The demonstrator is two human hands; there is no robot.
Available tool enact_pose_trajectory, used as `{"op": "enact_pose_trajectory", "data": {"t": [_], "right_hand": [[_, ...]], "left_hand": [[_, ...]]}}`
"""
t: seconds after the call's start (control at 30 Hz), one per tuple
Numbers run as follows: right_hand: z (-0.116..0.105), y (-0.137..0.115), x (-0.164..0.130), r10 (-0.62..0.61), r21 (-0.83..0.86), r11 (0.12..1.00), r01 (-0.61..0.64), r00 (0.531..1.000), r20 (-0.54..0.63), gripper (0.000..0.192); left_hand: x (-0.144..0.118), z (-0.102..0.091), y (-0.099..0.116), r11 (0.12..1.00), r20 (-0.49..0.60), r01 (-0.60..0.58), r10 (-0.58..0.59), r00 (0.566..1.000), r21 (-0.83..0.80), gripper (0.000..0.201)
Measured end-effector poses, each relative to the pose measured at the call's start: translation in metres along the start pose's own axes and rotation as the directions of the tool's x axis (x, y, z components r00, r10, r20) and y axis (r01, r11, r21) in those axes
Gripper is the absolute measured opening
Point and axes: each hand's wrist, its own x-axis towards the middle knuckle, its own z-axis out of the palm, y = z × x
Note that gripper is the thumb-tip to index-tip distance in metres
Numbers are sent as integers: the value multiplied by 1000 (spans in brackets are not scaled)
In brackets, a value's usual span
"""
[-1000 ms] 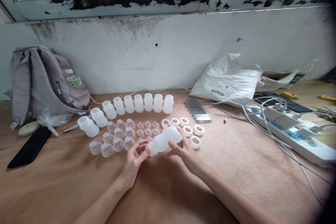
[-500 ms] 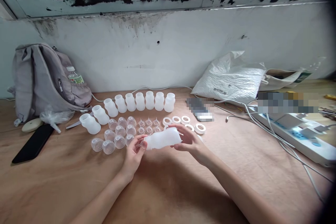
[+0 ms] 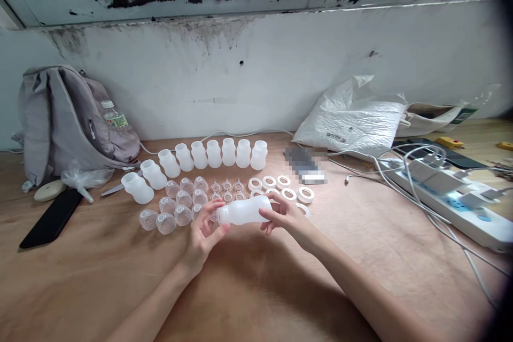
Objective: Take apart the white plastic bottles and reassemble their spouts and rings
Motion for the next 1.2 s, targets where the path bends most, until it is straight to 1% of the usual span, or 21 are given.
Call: {"op": "enact_pose_trajectory", "data": {"t": [0.07,0.17,0.23,0.33,0.43,0.53,0.63,0.7,0.77,0.9,1.0,1.1,1.2], "right_hand": [[1,-1,-1,-31,25,999,30,999,27,36],[2,-4,-3,-56,49,997,54,997,49,39],[2,-7,-4,-58,49,997,55,996,61,41],[-2,-11,-5,-67,25,998,65,994,87,42],[-5,-15,-8,-117,5,993,117,986,122,44],[-8,-14,-9,-175,1,984,177,971,161,46],[-8,-8,-9,-166,-8,985,171,969,181,46],[-7,-5,-9,-152,-6,988,156,971,182,46],[-6,-2,-8,-165,-2,986,168,972,168,45],[-6,-1,-7,-215,14,976,216,963,159,41],[-4,0,-7,-272,8,962,275,948,166,37],[1,2,-9,-326,-37,941,335,933,152,31],[7,2,-12,-377,-95,916,390,917,131,25]], "left_hand": [[1,0,0,999,-37,42,-43,998,-34,41],[4,-2,-1,994,-64,104,-106,992,-35,42],[5,-4,-2,995,-64,98,-100,993,-34,41],[5,-5,-2,996,-25,84,-85,996,-14,38],[4,-4,-1,996,1,88,-88,996,21,34],[3,-4,-2,996,-5,84,-84,996,34,34],[3,-5,-4,995,-30,94,-93,995,45,35],[3,-5,-6,994,-55,95,-92,994,59,37],[3,-6,-7,993,-71,81,-74,995,91,39],[3,-8,-8,991,-62,27,-19,998,134,42],[3,-8,-7,989,-67,15,-5,998,149,38],[2,-5,-5,990,-76,56,-46,996,128,35],[1,-1,-3,987,-48,139,-135,990,85,34]]}}
